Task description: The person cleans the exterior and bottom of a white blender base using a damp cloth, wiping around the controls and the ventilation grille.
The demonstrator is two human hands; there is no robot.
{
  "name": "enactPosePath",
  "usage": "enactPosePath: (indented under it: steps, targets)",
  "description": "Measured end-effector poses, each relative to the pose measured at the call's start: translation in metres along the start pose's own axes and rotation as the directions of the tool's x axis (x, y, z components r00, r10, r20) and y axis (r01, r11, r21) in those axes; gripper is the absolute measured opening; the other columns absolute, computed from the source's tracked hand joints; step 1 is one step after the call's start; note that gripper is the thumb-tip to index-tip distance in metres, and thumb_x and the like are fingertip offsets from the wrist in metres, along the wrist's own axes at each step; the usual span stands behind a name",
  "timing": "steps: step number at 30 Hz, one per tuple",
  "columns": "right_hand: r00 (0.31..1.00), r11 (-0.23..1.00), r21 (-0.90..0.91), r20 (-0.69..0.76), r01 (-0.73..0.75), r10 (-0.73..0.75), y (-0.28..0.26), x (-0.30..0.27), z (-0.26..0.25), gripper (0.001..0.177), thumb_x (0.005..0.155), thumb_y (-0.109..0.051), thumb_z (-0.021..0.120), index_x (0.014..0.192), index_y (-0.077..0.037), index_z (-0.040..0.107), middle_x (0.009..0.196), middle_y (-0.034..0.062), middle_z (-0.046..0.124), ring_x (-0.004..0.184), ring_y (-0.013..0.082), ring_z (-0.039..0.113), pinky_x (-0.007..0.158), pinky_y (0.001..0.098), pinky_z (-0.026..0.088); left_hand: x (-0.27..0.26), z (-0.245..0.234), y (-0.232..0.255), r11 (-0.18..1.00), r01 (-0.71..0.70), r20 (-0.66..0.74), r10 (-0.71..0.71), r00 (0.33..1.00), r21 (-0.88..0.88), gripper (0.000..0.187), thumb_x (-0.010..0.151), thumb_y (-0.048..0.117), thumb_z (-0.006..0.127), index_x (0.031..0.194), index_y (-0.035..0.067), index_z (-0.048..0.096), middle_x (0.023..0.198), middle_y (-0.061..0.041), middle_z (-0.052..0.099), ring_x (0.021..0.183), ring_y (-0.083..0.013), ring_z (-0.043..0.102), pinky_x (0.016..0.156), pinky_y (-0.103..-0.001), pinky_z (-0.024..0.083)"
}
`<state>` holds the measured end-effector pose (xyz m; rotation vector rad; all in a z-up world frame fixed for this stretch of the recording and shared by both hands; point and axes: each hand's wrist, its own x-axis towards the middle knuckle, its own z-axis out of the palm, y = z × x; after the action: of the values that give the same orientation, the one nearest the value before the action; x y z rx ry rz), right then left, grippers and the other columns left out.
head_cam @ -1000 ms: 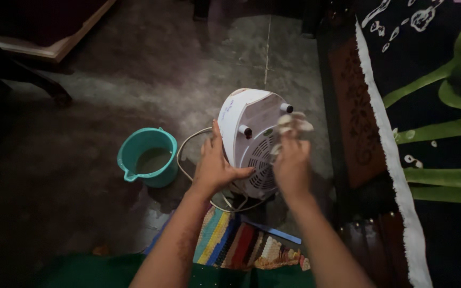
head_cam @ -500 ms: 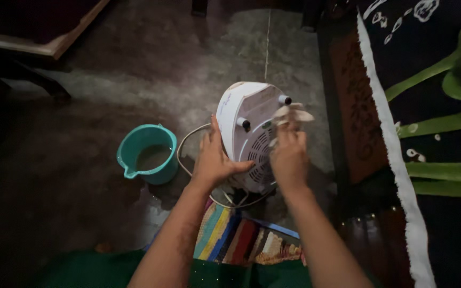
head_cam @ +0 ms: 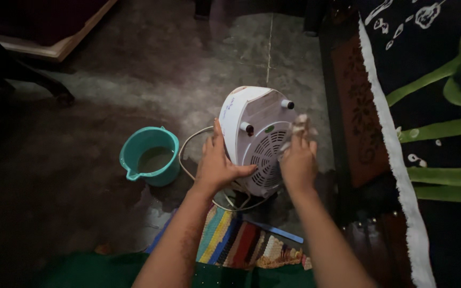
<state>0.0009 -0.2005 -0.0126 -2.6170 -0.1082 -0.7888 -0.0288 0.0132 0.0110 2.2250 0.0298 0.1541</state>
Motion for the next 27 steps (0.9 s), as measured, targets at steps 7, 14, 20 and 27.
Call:
enactPosePath:
  steps: [7, 14, 20, 27]
  targets:
    - [0.987, 0.988, -0.052, 0.058, -0.144, 0.147, 0.035, -0.012, 0.02, 0.048, 0.087, -0.01, 0.06, 0.132, 0.004, 0.054, 0.122, 0.0278, 0.067, 0.101, 0.0488, 0.061, 0.093, 0.0533, 0.05, -0.003, 0.0, 0.004, 1.0, 0.006, -0.008, -0.006, 1.0, 0.005, 0.155, 0.05, 0.049, 0.097, 0.162, 0.007, -0.002, 0.154, -0.027, 0.033, 0.142, -0.0445, 0.036, 0.111, -0.048, 0.04]
    - [0.963, 0.978, 0.011, 0.177, -0.207, 0.202, 0.009, -0.003, -0.013, 0.043, 0.087, -0.007, 0.058, 0.13, -0.001, 0.059, 0.115, 0.0254, 0.07, 0.11, 0.0446, 0.062, 0.097, 0.0505, 0.051, -0.005, -0.001, 0.005, 0.999, -0.02, 0.022, 0.019, 1.0, 0.03, 0.156, 0.049, 0.048, 0.096, 0.162, 0.006, -0.002, 0.149, -0.026, 0.037, 0.141, -0.0439, 0.038, 0.112, -0.048, 0.039]
    - [0.999, 0.999, 0.025, 0.006, 0.034, -0.035, -0.004, -0.001, -0.006, 0.054, 0.08, -0.006, 0.063, 0.134, 0.003, 0.057, 0.121, 0.0246, 0.068, 0.113, 0.044, 0.058, 0.096, 0.0498, 0.05, -0.007, 0.002, 0.002, 0.999, -0.05, -0.001, 0.05, 0.999, 0.02, 0.155, 0.049, 0.048, 0.096, 0.162, 0.006, -0.001, 0.151, -0.025, 0.038, 0.141, -0.0448, 0.037, 0.112, -0.048, 0.039]
    - [0.736, 0.848, -0.168, 0.432, -0.502, 0.521, 0.028, -0.001, -0.01, 0.052, 0.092, -0.021, 0.056, 0.141, -0.002, 0.055, 0.12, 0.0282, 0.069, 0.115, 0.0453, 0.066, 0.103, 0.0505, 0.051, -0.008, 0.002, 0.01, 0.997, 0.002, 0.044, -0.005, 0.999, 0.074, 0.154, 0.052, 0.054, 0.093, 0.162, 0.007, -0.003, 0.15, -0.025, 0.038, 0.142, -0.0419, 0.037, 0.113, -0.048, 0.04]
